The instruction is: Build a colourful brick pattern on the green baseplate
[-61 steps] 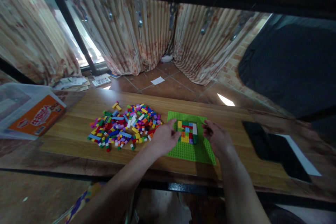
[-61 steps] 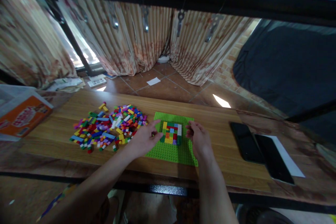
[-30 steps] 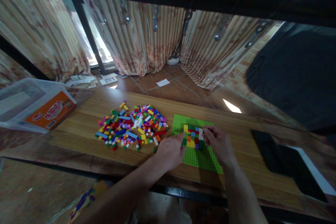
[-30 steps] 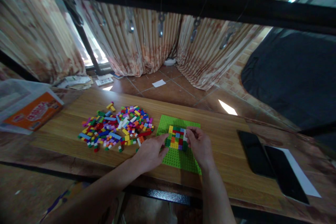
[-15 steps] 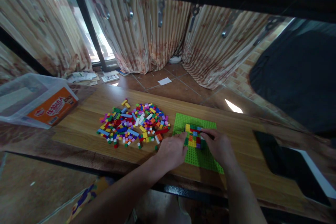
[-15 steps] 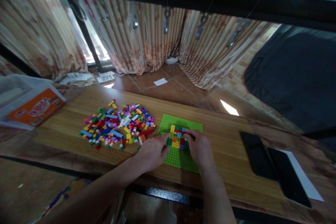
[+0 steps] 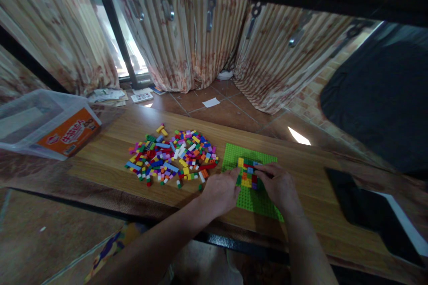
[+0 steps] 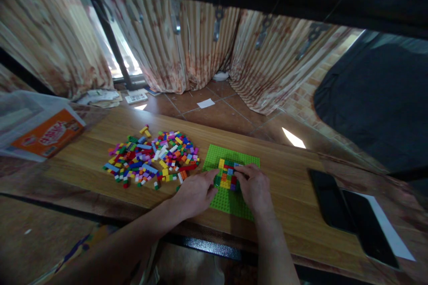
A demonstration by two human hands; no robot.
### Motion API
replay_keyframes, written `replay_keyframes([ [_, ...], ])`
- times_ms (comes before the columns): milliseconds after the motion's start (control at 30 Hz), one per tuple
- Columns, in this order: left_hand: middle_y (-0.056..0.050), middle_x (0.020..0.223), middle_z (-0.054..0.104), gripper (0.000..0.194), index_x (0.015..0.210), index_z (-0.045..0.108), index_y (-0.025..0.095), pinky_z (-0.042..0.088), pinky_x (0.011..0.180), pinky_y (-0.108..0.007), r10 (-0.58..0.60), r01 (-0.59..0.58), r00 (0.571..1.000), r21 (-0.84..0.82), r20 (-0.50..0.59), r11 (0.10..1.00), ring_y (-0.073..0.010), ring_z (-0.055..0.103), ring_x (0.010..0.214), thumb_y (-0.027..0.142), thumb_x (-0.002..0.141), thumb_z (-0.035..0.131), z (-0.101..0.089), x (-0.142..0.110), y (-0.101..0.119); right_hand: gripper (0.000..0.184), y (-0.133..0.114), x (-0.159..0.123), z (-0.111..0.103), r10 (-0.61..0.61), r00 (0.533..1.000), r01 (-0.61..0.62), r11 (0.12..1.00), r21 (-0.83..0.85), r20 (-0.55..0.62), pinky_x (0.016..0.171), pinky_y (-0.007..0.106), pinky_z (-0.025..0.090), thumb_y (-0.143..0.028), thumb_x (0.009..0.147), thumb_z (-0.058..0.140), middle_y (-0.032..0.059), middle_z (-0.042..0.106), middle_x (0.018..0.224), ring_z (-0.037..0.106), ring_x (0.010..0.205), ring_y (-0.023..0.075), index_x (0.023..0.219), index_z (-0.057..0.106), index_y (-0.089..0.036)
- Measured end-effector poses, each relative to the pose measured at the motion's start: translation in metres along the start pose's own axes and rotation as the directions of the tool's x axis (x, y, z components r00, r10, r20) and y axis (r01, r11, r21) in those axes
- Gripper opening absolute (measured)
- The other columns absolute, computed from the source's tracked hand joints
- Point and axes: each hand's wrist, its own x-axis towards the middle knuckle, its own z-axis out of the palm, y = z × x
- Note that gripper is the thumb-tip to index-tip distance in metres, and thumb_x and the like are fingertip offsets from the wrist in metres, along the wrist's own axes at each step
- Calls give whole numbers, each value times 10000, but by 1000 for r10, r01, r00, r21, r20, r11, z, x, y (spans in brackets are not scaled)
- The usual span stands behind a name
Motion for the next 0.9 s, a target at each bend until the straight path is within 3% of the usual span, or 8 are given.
replay_keyframes([
  [233, -119, 1148, 668, 518, 1374, 415, 164, 541, 854, -417, -3, 2, 1000, 15, 8, 1000, -283, 657, 993, 271, 871, 485, -1, -1, 0, 218, -3, 1, 3, 66, 997, -65, 998, 25, -26, 683, 319, 478, -369, 717, 596, 45, 691, 794, 596, 667, 170, 776, 734, -211],
  [433, -114, 1148, 672, 512, 1368, 426, 165, 543, 851, -419, 1, -1, 1000, 10, -1, 1000, -289, 659, 990, 270, 871, 486, -1, -1, 0, 318, -2, 2, -2, 183, 983, -177, 976, 128, -31, 588, 303, 455, -438, 680, 631, 61, 692, 723, 567, 588, 166, 814, 732, -168],
  [567, -114, 1133, 677, 502, 1354, 438, 161, 544, 850, -414, 13, -13, 1000, 6, -16, 1000, -283, 662, 986, 259, 865, 491, 1, -1, -1, 418, 2, 4, -3, 294, 953, -278, 947, 164, -81, 629, 322, 471, -484, 696, 625, 85, 708, 766, 608, 650, 192, 901, 726, -134],
  [667, -106, 1093, 690, 504, 1354, 435, 165, 546, 839, -405, 24, -23, 999, 6, -34, 1000, -278, 664, 979, 258, 862, 496, 3, -1, -3, 482, 6, 5, 4, 329, 943, -315, 929, 193, -45, 637, 330, 484, -498, 670, 662, 109, 720, 823, 625, 672, 200, 952, 708, -110],
  [900, -116, 1098, 685, 511, 1362, 418, 158, 554, 814, -419, 27, -26, 999, 25, -32, 999, -283, 669, 959, 268, 868, 491, 5, 0, -3, 419, 12, 8, 14, 369, 928, -349, 908, 233, -45, 640, 330, 490, -444, 618, 712, 94, 719, 783, 637, 670, 200, 896, 697, -131],
])
